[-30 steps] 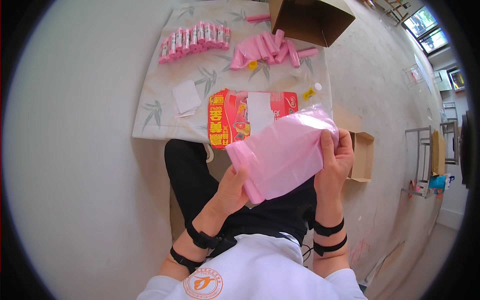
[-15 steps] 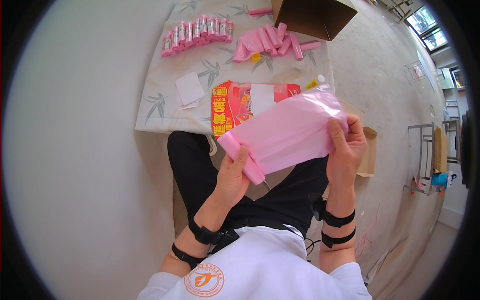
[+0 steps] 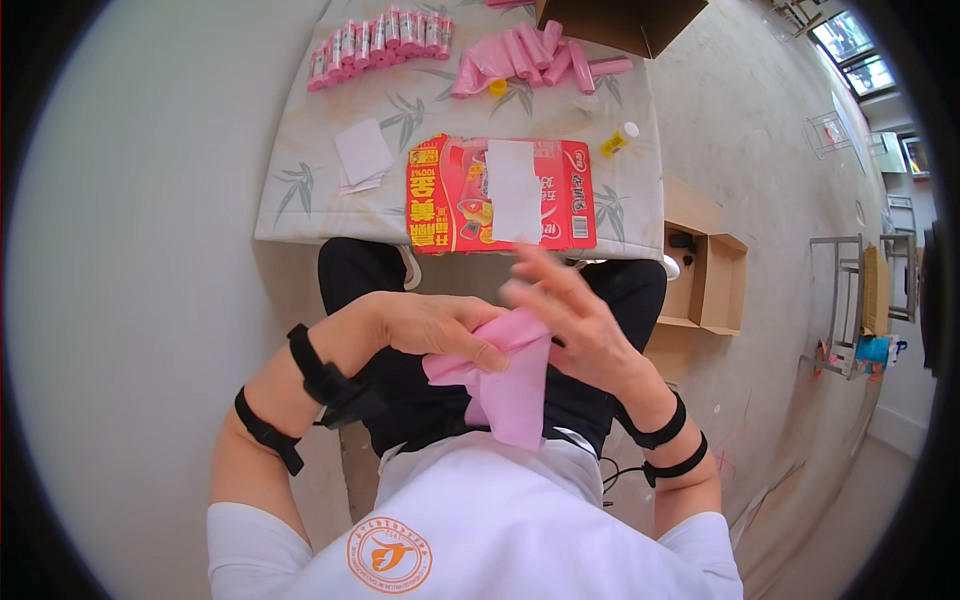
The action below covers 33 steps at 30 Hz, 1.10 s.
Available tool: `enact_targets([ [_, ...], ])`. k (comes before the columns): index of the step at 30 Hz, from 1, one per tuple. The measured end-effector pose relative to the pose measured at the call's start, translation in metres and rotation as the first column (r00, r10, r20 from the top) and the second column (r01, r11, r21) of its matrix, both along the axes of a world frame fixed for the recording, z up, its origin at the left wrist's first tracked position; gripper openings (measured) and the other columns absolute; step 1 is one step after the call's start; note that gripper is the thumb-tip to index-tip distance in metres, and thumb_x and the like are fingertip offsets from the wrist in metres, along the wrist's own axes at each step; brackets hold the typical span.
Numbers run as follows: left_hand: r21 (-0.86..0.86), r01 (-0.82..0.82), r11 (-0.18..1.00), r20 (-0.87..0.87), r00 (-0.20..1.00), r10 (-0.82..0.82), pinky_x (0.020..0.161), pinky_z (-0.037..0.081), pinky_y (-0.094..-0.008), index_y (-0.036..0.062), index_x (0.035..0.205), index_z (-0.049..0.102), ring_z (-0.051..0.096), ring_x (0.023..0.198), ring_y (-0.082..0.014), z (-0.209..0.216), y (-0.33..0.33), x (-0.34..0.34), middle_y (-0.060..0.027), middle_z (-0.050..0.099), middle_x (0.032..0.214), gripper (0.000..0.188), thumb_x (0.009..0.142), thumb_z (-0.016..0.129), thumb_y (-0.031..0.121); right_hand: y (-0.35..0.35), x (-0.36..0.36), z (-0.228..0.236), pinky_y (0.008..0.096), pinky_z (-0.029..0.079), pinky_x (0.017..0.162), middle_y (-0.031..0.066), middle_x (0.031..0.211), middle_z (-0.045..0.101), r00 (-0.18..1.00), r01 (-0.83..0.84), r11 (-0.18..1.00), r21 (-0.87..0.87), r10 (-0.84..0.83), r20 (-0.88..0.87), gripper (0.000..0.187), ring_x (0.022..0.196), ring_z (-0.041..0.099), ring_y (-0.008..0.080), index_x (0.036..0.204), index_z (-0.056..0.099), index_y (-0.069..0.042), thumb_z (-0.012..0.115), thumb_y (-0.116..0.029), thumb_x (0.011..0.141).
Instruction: Packaging compressed towels by applying labels with glue and rolling them up.
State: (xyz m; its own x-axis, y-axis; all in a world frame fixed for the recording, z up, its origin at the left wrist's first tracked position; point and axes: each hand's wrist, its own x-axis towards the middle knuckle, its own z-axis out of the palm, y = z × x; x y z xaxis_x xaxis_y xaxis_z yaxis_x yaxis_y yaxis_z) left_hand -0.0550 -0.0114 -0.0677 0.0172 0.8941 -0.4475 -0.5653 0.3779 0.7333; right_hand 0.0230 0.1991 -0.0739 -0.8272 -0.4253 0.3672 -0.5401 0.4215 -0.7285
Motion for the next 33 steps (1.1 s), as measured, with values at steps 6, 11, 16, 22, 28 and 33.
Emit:
enact_targets([
  [6, -0.008, 0.078, 0.997, 0.059, 0.995, -0.077, 0.086, 0.042, -0.0259, 0.0021, 0.116, 0.057, 0.053, 0.098, -0.0135, -0.017, 0.01, -0.003, -0.005, 0.059, 0.101, 0.046, 0.082, 0.072, 0.029, 0.006, 0.007, -0.002, 0.0355, 0.053, 0.077, 0.0122, 0.127, 0.056, 0.982, -0.089, 0.986, 0.142, 0.11, -0.152, 0.051, 0.093, 0.062, 0.0283, 0.111, 0.064, -0.011, 0.072, -0.002, 0.061],
  [11, -0.041, 0.196, 0.98, -0.153, 0.968, -0.2, 0.092, 0.042, -0.0271, 0.004, 0.129, 0.048, 0.053, 0.106, -0.0134, -0.043, 0.018, -0.021, -0.0053, 0.059, 0.112, 0.051, 0.092, 0.058, 0.036, 0.012, 0.006, -0.015, 0.0285, 0.053, 0.067, 0.0086, 0.099, 0.067, 0.996, 0.012, 1.0, 0.027, -0.01, -0.086, 0.032, 0.076, 0.064, 0.0216, 0.099, 0.069, -0.006, 0.069, 0.002, 0.068],
  [16, -0.343, -0.816, 0.466, -0.121, 0.53, 0.839, 0.083, 0.049, -0.0315, 0.0043, 0.125, 0.052, 0.058, 0.098, -0.0177, -0.111, -0.038, -0.02, -0.0091, 0.061, 0.109, 0.04, 0.094, 0.052, 0.029, 0.028, 0.027, -0.085, 0.0228, 0.048, 0.05, 0.0097, 0.085, 0.067, 0.057, 0.88, 0.437, -0.188, 0.295, 0.954, 0.015, 0.056, 0.059, 0.0123, 0.099, 0.062, 0.003, 0.058, -0.007, 0.09],
  [22, -0.41, -0.646, 0.644, -0.056, 0.723, 0.689, 0.076, 0.048, -0.0275, 0.0038, 0.122, 0.053, 0.057, 0.091, -0.0127, -0.081, -0.001, 0.102, -0.0043, 0.06, 0.099, 0.045, 0.09, 0.063, 0.034, -0.02, 0.056, -0.071, 0.02, 0.049, 0.05, 0.0079, 0.085, 0.067, -0.071, 0.892, 0.425, -0.154, 0.468, 0.881, 0.031, 0.056, 0.058, 0.0092, 0.105, 0.062, 0.0, 0.067, -0.025, 0.088],
  [28, -0.188, -0.927, 0.326, -0.122, 0.351, 0.928, 0.08, 0.049, -0.0266, 0.0077, 0.113, 0.055, 0.059, 0.092, -0.0086, -0.047, 0.018, 0.099, -0.0002, 0.061, 0.101, 0.029, 0.092, 0.062, 0.026, -0.04, 0.046, -0.049, 0.019, 0.045, 0.052, 0.0032, 0.076, 0.064, 0.408, 0.672, 0.669, -0.319, 0.025, 0.913, 0.02, 0.06, 0.056, 0.0055, 0.092, 0.067, 0.001, 0.07, -0.018, 0.085],
  [33, -0.027, -0.97, 0.243, -0.073, 0.244, 0.967, 0.084, 0.049, -0.0274, 0.0052, 0.114, 0.057, 0.06, 0.098, -0.0114, -0.038, 0.017, 0.099, -0.0035, 0.063, 0.106, 0.028, 0.088, 0.065, 0.014, -0.051, 0.039, -0.023, 0.0176, 0.044, 0.06, 0.001, 0.082, 0.065, 0.57, 0.672, 0.602, -0.431, -0.049, 0.82, 0.02, 0.068, 0.055, 0.0044, 0.096, 0.067, 0.001, 0.071, -0.014, 0.084],
])
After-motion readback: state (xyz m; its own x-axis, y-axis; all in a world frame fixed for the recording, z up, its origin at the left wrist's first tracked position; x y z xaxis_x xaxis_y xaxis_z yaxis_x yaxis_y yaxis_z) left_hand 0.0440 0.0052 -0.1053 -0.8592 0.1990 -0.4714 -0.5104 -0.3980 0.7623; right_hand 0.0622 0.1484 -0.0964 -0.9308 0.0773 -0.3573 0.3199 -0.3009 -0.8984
